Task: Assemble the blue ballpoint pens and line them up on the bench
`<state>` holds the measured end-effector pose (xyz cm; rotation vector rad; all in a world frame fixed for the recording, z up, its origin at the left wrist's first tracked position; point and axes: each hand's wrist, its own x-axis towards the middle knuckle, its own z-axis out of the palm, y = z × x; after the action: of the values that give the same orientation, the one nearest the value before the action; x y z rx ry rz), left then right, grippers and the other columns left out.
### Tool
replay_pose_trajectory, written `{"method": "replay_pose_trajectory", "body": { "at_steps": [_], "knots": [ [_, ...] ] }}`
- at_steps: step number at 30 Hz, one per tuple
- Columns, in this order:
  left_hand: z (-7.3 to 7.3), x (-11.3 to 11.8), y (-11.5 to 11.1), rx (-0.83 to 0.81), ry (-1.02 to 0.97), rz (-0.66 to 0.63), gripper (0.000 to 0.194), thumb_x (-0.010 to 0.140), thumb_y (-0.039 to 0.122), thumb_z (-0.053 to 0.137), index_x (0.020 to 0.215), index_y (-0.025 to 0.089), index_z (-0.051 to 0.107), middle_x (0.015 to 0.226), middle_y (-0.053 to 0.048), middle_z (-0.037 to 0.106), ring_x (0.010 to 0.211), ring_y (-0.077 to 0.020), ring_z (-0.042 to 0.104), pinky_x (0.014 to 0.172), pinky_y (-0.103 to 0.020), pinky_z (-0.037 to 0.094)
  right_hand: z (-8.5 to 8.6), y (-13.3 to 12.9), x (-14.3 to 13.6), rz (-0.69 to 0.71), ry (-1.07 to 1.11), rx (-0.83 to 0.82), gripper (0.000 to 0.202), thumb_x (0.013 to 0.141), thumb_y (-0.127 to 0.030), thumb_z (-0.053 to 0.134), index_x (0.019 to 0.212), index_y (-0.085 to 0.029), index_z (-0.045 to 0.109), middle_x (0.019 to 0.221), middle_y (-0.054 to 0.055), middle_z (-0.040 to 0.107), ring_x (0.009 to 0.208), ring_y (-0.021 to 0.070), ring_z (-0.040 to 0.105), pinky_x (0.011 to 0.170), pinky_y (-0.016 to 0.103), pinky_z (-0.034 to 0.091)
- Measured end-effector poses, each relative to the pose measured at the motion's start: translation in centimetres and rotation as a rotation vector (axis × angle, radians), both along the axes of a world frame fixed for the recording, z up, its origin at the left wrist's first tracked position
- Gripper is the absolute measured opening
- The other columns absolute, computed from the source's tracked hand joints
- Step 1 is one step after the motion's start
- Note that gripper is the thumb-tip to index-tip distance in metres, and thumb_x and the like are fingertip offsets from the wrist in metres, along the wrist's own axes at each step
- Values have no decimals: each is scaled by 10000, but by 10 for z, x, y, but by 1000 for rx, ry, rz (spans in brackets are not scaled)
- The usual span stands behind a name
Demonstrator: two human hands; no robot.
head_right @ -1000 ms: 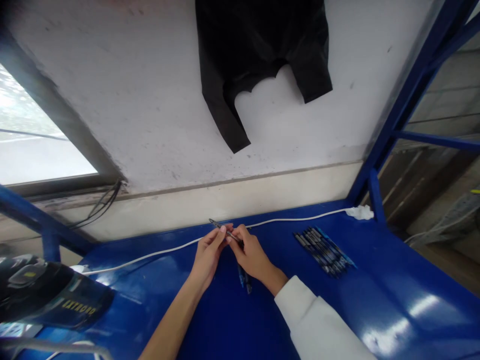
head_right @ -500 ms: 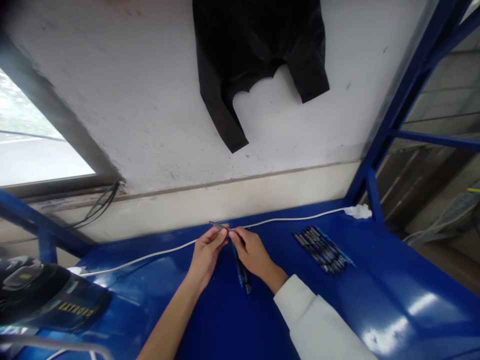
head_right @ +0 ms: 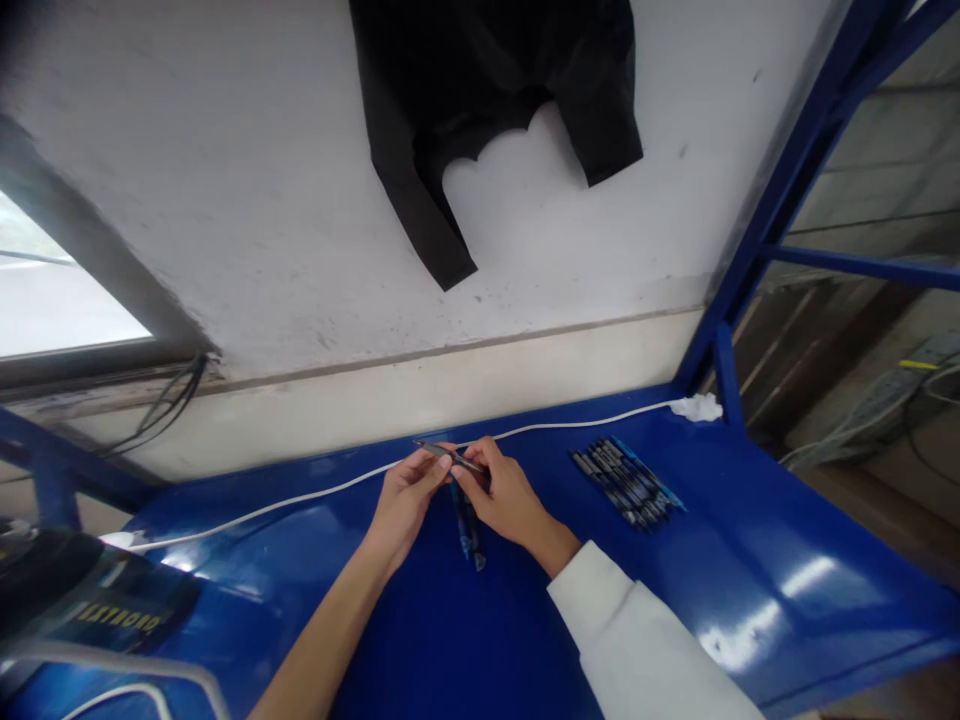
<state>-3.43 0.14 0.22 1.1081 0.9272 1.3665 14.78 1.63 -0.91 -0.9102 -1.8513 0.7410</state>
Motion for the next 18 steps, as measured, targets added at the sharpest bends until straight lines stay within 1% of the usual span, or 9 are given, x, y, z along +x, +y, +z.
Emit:
{"method": "replay_pose_trajectory", "body": {
  "at_steps": [3, 6, 7, 8, 10, 12, 13, 15, 18],
  "knots": [
    [-1, 0, 0, 20, 31, 14, 295, 891, 417, 875, 1100, 213, 844, 1061, -71, 797, 953, -196, 679, 879, -294, 510, 0, 1, 0, 18, -25, 7, 184, 1099, -418, 579, 1044, -248, 620, 816, -5, 669, 685, 173, 594, 660, 301, 429],
    [0, 0, 0, 36, 55, 38, 287, 901, 415, 866, 1101, 212, 840, 1073, -68, 794, 950, -191, 681, 872, -289, 514, 2, 3, 0, 76, -25, 38, 215, 1135, -385, 505, 1114, -252, 672, 1046, 51, 762, 913, 208, 705, 837, 336, 504],
    [1, 1, -1, 42, 60, 49, 285, 898, 412, 869, 1103, 215, 839, 1070, -65, 795, 947, -189, 683, 871, -288, 516, 3, 4, 0, 85, -27, 47, 229, 1143, -377, 482, 1157, -256, 677, 1130, 66, 771, 1002, 222, 719, 901, 353, 511],
    [2, 1, -2, 50, 69, 56, 280, 896, 410, 870, 1095, 215, 838, 1068, -65, 798, 943, -190, 686, 871, -289, 520, 2, 4, 0, 80, -36, 49, 237, 1146, -378, 474, 1196, -259, 673, 1159, 73, 772, 1036, 230, 722, 924, 362, 512],
    [4, 4, -3, 65, 87, 70, 271, 895, 417, 867, 1068, 210, 837, 1050, -69, 803, 920, -195, 695, 887, -307, 533, 0, 5, 0, 40, -68, 17, 230, 1130, -409, 516, 1247, -256, 641, 1070, 62, 770, 930, 223, 719, 845, 347, 516],
    [5, 6, -4, 72, 107, 82, 279, 895, 426, 863, 1067, 208, 833, 1034, -71, 804, 914, -203, 705, 905, -325, 541, -2, 5, 1, -1, -81, -12, 223, 1102, -435, 576, 1217, -247, 612, 953, 33, 742, 784, 201, 677, 726, 317, 484],
    [6, 7, -5, 73, 113, 92, 283, 892, 429, 863, 1066, 208, 831, 1029, -69, 804, 916, -204, 708, 909, -328, 543, -3, 5, 1, -9, -80, -14, 211, 1094, -438, 591, 1181, -246, 605, 921, 23, 728, 753, 195, 659, 697, 309, 467],
    [5, 9, -5, 76, 125, 119, 281, 891, 433, 864, 1059, 210, 829, 1027, -64, 800, 926, -204, 707, 899, -322, 542, -4, 6, 1, 9, -77, 10, 182, 1106, -427, 567, 1108, -250, 609, 915, 24, 722, 775, 197, 659, 707, 310, 466],
    [3, 11, -5, 93, 145, 153, 266, 898, 431, 859, 1047, 214, 830, 1008, -53, 790, 909, -194, 694, 874, -312, 536, -3, 8, 0, 54, -60, 59, 224, 1145, -396, 479, 1105, -255, 647, 1039, 55, 755, 922, 217, 699, 827, 338, 500]
  ]
}}
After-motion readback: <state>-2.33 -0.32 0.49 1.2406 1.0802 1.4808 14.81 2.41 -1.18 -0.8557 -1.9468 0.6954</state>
